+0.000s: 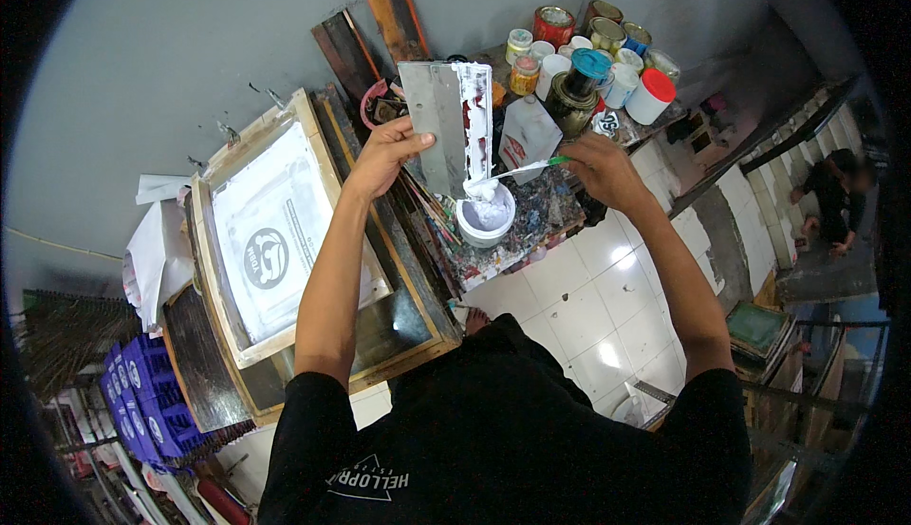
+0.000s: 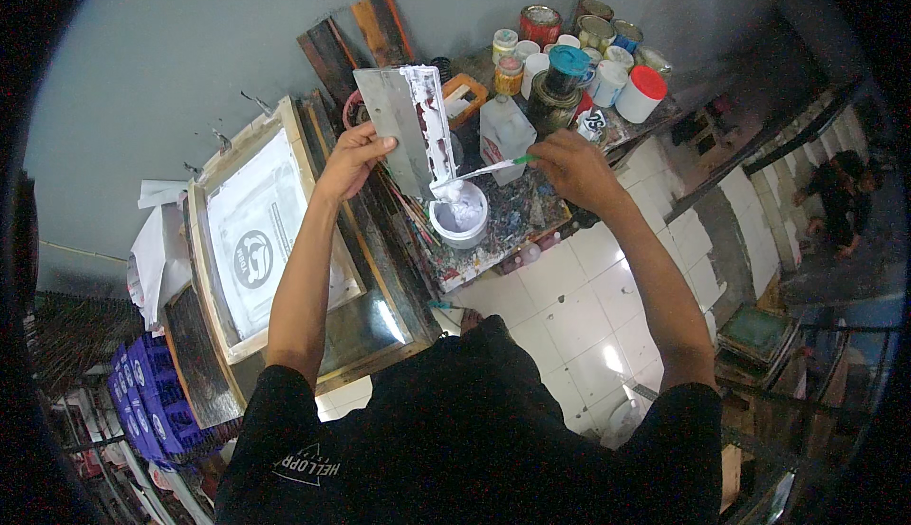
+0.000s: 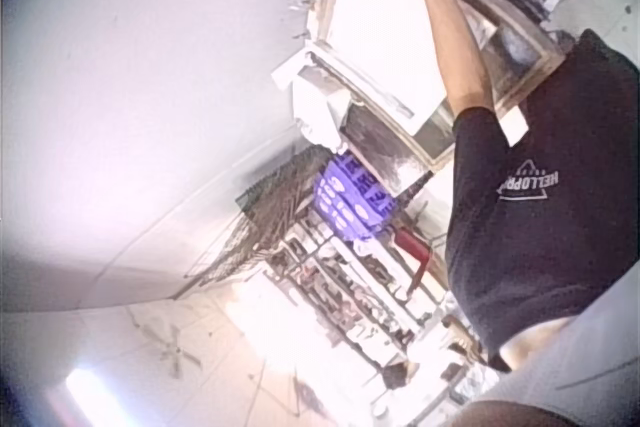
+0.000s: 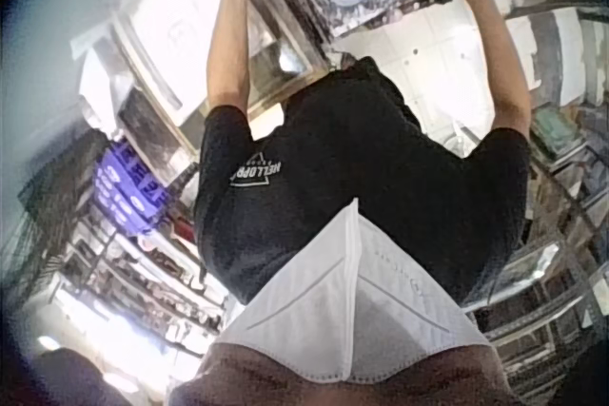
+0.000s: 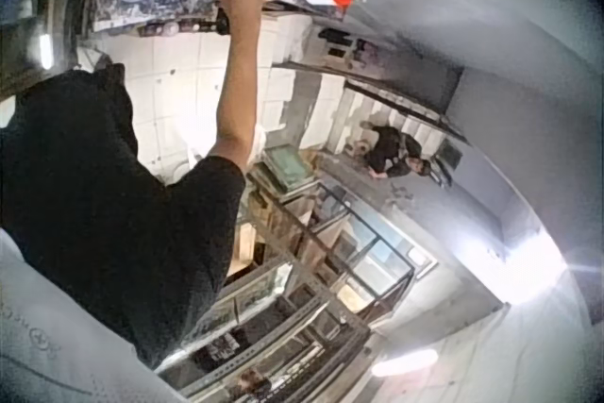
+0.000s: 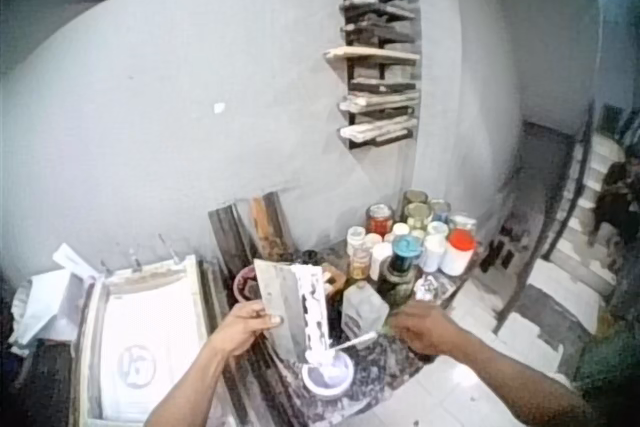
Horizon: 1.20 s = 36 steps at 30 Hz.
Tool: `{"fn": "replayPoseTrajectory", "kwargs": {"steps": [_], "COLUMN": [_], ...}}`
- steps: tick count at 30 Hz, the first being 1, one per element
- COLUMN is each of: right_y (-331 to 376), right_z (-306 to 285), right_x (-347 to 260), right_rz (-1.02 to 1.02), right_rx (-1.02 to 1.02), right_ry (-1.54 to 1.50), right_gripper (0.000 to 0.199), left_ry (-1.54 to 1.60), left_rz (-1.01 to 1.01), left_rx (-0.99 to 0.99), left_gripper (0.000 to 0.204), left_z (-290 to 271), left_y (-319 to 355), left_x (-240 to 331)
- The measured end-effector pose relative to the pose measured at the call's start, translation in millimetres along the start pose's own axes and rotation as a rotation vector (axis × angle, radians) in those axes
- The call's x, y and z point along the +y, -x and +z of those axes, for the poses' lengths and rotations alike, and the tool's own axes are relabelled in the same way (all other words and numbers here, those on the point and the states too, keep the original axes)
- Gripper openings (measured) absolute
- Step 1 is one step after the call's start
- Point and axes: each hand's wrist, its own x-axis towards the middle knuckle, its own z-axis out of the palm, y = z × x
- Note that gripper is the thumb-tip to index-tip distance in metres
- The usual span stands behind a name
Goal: The person performs screen printing on purple bags by placing each bag on a glass surface, lowering a screen frame, and using a squeegee to apply white ink. After printing several bags, the person uses a small green scraper to clean the ink from the screen and squeegee.
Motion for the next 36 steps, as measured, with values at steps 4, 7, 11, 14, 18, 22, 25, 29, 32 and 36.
{"fn": "replayPoseTrajectory", "kwargs": {"steps": [4,7,11,14,18,22,25,29,32,36], "right_y": [11.0,25.3,48.1,58.9,67.3,58.4,55.3,52.4,55.2,55.9], "right_z": [14.5,21.7,30.8,33.1,30.6,18.6,15.4,22.1,32.4,35.3], "right_x": [9.1,12.0,14.7,5.8,-11.5,-29.2,-25.3,-29.0,-26.5,-29.1], "right_rz": [-0.102,-0.020,-0.074,-0.041,0.044,0.155,0.202,0.144,0.124,0.131], "right_rx": [-0.006,-0.061,-0.078,-0.035,0.060,0.189,0.151,0.233,0.234,0.199], "right_ry": [-0.005,0.021,0.099,0.112,0.058,0.014,0.036,0.058,0.076,0.116], "right_gripper": [0.025,0.026,0.026,0.027,0.026,0.022,0.021,0.020,0.021,0.022], "left_ry": [0.038,0.060,0.039,-0.029,-0.069,-0.120,-0.093,-0.086,-0.033,-0.041], "left_rz": [-0.011,0.003,0.018,0.048,0.071,0.056,0.084,0.118,0.138,0.133], "left_rx": [0.021,0.020,0.043,0.101,0.125,0.158,0.161,0.197,0.186,0.239], "left_gripper": [0.034,0.035,0.037,0.037,0.035,0.034,0.031,0.031,0.032,0.031], "left_z": [1.5,0.8,4.8,7.9,15.5,24.3,33.9,37.9,36.8,39.8], "left_y": [2.5,2.9,6.7,14.1,20.6,27.9,31.8,35.1,36.7,40.5], "left_x": [-5.6,-8.7,-9.1,-10.4,-8.6,-6.9,-2.7,-3.4,-4.5,-3.5]}}
